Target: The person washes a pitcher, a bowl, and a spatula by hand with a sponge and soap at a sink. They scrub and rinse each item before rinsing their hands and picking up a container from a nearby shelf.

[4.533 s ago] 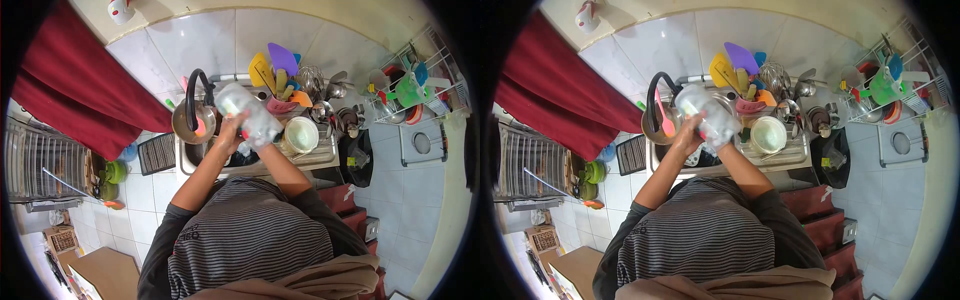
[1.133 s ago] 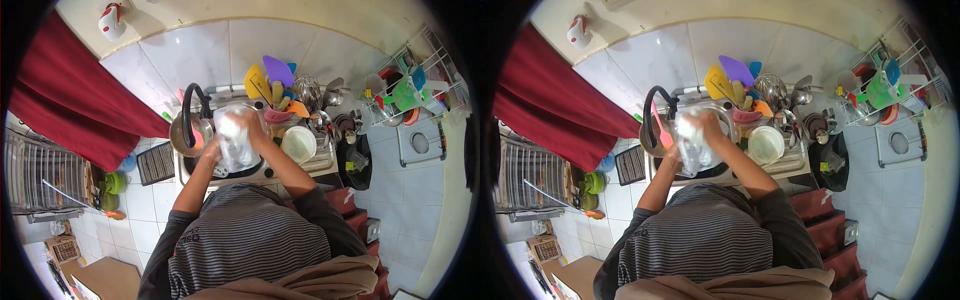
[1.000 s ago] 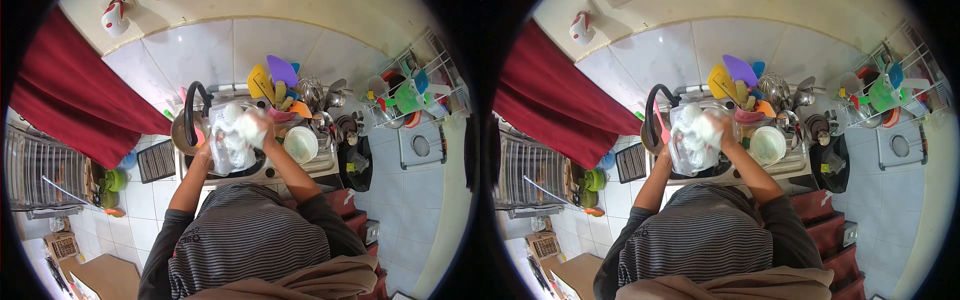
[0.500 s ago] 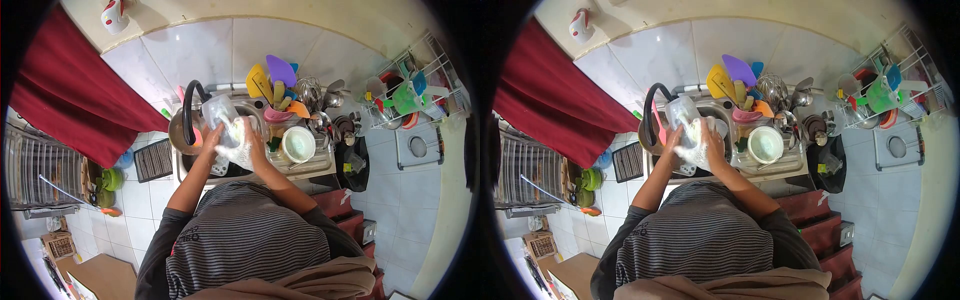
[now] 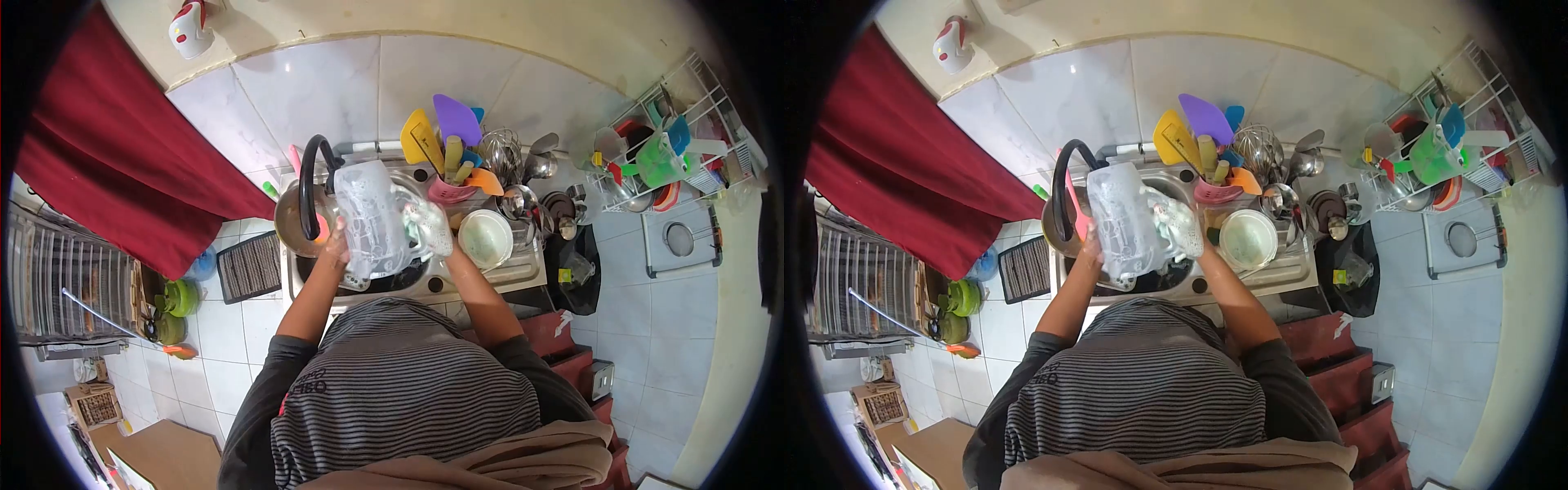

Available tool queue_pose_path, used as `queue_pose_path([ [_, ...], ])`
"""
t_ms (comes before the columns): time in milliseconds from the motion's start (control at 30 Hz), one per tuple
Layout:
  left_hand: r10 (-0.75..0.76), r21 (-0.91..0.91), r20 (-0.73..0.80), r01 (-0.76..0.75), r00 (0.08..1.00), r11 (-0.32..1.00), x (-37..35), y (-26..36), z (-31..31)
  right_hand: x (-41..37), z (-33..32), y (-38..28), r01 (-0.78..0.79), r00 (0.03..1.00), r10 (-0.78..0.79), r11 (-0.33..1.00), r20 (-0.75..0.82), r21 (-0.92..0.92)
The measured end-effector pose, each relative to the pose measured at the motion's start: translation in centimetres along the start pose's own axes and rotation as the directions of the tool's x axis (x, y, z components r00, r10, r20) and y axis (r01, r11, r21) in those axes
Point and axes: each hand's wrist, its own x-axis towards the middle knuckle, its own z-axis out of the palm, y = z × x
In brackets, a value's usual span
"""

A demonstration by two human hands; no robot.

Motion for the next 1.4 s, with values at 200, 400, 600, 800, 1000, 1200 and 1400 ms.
queue_pose_path([
  [200,0.126,-0.003,0.023,-0.126,0.992,0.992,0.4,-1.1,-0.2,-2.2,2.0,2.3,-0.249,0.95,0.072,0.763,-0.305,-0.596],
  [400,0.168,-0.434,0.041,-0.133,0.985,0.891,0.7,-0.1,1.4,0.2,2.1,-2.9,-0.133,0.951,-0.016,0.881,-0.309,-0.454],
  [600,0.167,-0.295,-0.128,-0.198,0.978,0.935,0.0,1.0,4.3,2.3,2.5,-1.8,-0.034,0.963,-0.093,0.891,-0.255,-0.453],
  [800,0.194,-0.252,-0.067,-0.205,0.979,0.946,0.3,1.8,3.0,2.9,2.4,-5.2,0.065,0.954,-0.156,0.942,-0.257,-0.33],
  [1000,-0.15,0.152,-0.319,0.206,0.936,0.967,-1.1,1.9,5.7,2.4,2.4,-3.7,0.489,0.857,-0.512,0.774,0.057,-0.403],
  [1200,-0.094,0.144,-0.148,0.115,0.985,0.983,-0.5,0.1,5.5,6.4,1.2,0.4,-0.276,0.96,0.278,0.921,0.033,0.275],
  [1400,-0.22,0.069,-0.205,0.239,0.954,0.969,-1.6,0.5,3.0,2.7,1.9,-2.9,0.376,0.91,-0.414,0.781,0.037,-0.498],
])
